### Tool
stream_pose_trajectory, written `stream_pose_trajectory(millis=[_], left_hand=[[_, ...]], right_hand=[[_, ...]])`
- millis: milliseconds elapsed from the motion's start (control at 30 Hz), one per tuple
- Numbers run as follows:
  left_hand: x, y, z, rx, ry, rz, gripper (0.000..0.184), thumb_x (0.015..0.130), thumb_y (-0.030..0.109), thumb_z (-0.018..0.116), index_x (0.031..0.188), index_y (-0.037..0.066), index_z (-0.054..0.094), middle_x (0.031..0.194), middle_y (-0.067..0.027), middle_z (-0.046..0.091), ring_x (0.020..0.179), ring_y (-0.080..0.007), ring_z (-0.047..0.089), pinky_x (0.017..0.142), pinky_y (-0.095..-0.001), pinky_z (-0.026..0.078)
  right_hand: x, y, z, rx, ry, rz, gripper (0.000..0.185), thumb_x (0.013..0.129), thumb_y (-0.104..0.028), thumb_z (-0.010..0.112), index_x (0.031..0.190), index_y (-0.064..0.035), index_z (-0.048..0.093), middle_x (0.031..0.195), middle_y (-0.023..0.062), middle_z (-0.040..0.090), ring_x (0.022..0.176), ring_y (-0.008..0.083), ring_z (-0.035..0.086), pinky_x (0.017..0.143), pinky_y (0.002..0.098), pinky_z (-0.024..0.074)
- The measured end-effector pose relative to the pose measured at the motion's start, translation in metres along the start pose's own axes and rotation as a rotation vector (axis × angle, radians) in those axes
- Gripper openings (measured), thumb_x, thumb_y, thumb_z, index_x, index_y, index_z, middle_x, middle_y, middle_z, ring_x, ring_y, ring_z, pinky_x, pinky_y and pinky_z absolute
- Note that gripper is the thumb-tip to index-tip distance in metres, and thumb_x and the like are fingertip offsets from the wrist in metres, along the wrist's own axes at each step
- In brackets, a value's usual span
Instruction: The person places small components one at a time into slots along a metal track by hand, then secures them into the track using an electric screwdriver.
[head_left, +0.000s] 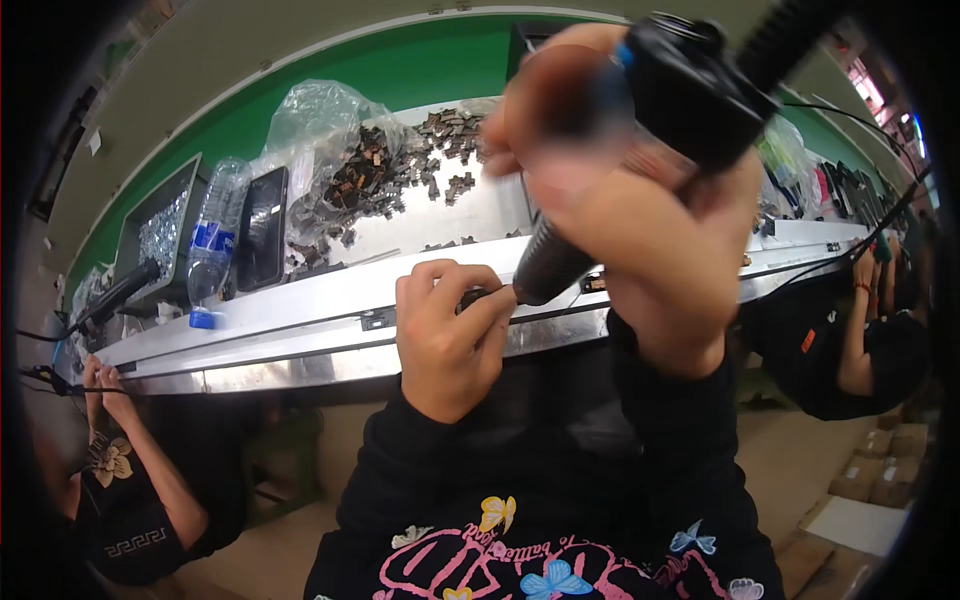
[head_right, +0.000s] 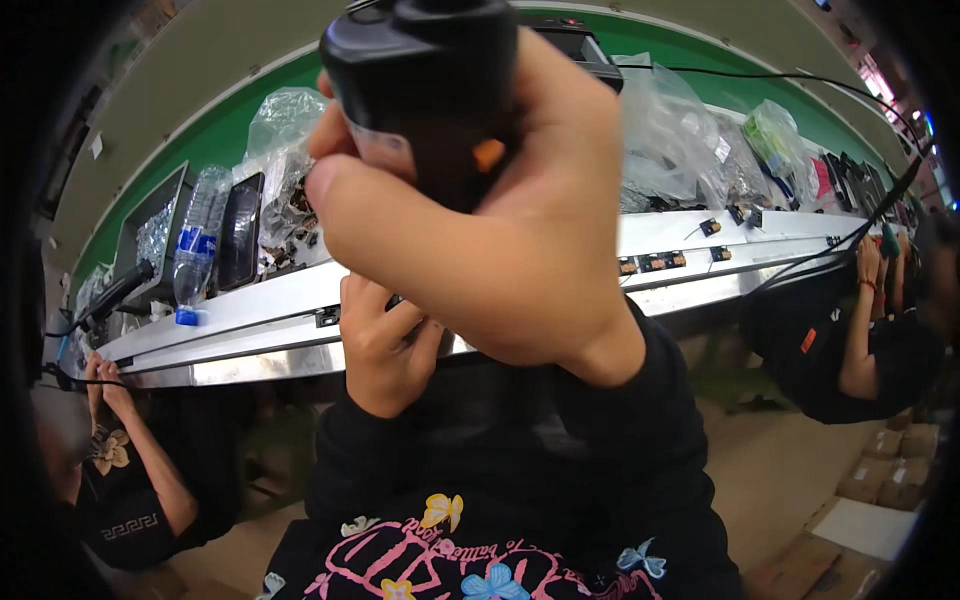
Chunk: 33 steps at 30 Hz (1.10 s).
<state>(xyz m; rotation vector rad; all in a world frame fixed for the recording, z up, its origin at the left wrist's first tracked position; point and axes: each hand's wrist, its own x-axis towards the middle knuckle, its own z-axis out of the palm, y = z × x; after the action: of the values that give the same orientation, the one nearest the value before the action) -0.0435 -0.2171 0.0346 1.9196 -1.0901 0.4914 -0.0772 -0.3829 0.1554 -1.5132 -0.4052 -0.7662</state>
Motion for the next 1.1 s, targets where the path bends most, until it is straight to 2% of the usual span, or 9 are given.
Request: stream_pose_trajectory(millis=[33, 67, 100, 167, 600, 733, 867, 967, 1100], left_hand=[[-0.001, -0.001, 0.0, -0.007, 0.008, 0.003, 0.023, 0.068, 0.0, 0.078, 0.09, 0.01, 0.075, 0.095, 0.0009, 0.067, 0.096, -0.0254, 0.058, 0.079, -0.04, 0.04], [-0.001, -0.002, 0.001, -0.004, 0.017, -0.012, 0.023, 0.068, 0.0, 0.078, 0.09, 0.01, 0.075, 0.095, 0.0009, 0.067, 0.096, -0.0254, 0.058, 0.079, -0.04, 0.04], [-0.002, -0.003, 0.002, -0.005, 0.015, -0.013, 0.024, 0.068, 0.0, 0.078, 0.09, 0.01, 0.076, 0.095, 0.0011, 0.067, 0.097, -0.0253, 0.059, 0.078, -0.0401, 0.041], [-0.002, -0.002, 0.001, 0.008, 0.008, -0.019, 0.024, 0.068, 0.0, 0.078, 0.09, 0.01, 0.076, 0.096, 0.0017, 0.067, 0.097, -0.0252, 0.059, 0.078, -0.0397, 0.041], [-0.001, -0.01, 0.007, -0.174, -0.054, -0.146, 0.027, 0.066, -0.003, 0.074, 0.091, 0.007, 0.074, 0.097, 0.0006, 0.064, 0.099, -0.0263, 0.057, 0.077, -0.0397, 0.041], [-0.001, -0.005, 0.002, -0.126, 0.058, -0.043, 0.027, 0.066, -0.003, 0.073, 0.091, 0.008, 0.073, 0.097, 0.0004, 0.063, 0.098, -0.026, 0.057, 0.079, -0.0404, 0.041], [-0.002, -0.006, 0.008, -0.163, 0.036, -0.1, 0.026, 0.066, -0.003, 0.074, 0.09, 0.008, 0.074, 0.097, 0.0006, 0.062, 0.099, -0.0263, 0.057, 0.079, -0.0404, 0.041], [-0.004, -0.003, 0.004, -0.012, 0.041, -0.026, 0.024, 0.066, -0.002, 0.074, 0.089, 0.008, 0.074, 0.097, 0.0007, 0.063, 0.099, -0.0264, 0.057, 0.079, -0.0402, 0.042], [-0.004, -0.004, 0.004, -0.023, 0.05, -0.009, 0.023, 0.067, -0.001, 0.075, 0.088, 0.008, 0.074, 0.097, 0.001, 0.063, 0.1, -0.0261, 0.057, 0.079, -0.0399, 0.042]], right_hand=[[0.01, -0.003, 0.004, -0.06, -0.032, -0.121, 0.05, 0.079, -0.009, 0.068, 0.124, 0.0094, 0.057, 0.1, 0.0224, 0.071, 0.087, 0.0264, 0.071, 0.082, 0.0387, 0.058], [-0.004, -0.027, 0.017, -0.265, 0.137, 0.026, 0.052, 0.081, -0.013, 0.068, 0.126, 0.0087, 0.057, 0.098, 0.0209, 0.069, 0.086, 0.0259, 0.069, 0.083, 0.0399, 0.0571], [-0.002, -0.033, 0.027, 0.05, 0.164, 0.085, 0.049, 0.083, -0.013, 0.065, 0.126, 0.0066, 0.056, 0.096, 0.0176, 0.066, 0.083, 0.0245, 0.067, 0.083, 0.0386, 0.056], [-0.002, -0.018, 0.018, 0.117, 0.118, 0.07, 0.042, 0.088, -0.015, 0.062, 0.124, 0.0019, 0.051, 0.093, 0.013, 0.062, 0.076, 0.0208, 0.062, 0.079, 0.0358, 0.0533], [0.005, -0.013, 0.015, 0.008, -0.321, 0.035, 0.036, 0.096, -0.013, 0.068, 0.122, -0.0108, 0.043, 0.091, 0.0098, 0.064, 0.085, 0.0299, 0.069, 0.097, 0.0581, 0.0496], [0.007, -0.018, 0.012, 0.001, -0.427, 0.003, 0.037, 0.098, -0.013, 0.069, 0.121, -0.0137, 0.041, 0.091, 0.009, 0.064, 0.087, 0.032, 0.071, 0.102, 0.0633, 0.0488], [0.012, -0.033, 0.009, 0.002, -0.543, 0.151, 0.034, 0.099, -0.014, 0.068, 0.121, -0.0139, 0.042, 0.09, 0.0089, 0.065, 0.093, 0.0358, 0.072, 0.106, 0.0711, 0.0416], [0.006, -0.022, 0.007, 0.038, -0.47, 0.128, 0.032, 0.098, -0.016, 0.069, 0.117, -0.0129, 0.044, 0.078, 0.0027, 0.058, 0.066, 0.0204, 0.066, 0.099, 0.0656, 0.0507], [-0.014, -0.005, 0.014, 0.122, -0.28, -0.002, 0.03, 0.096, -0.014, 0.069, 0.113, -0.0116, 0.044, 0.073, 0.0025, 0.057, 0.058, 0.0172, 0.061, 0.089, 0.0596, 0.0579]])
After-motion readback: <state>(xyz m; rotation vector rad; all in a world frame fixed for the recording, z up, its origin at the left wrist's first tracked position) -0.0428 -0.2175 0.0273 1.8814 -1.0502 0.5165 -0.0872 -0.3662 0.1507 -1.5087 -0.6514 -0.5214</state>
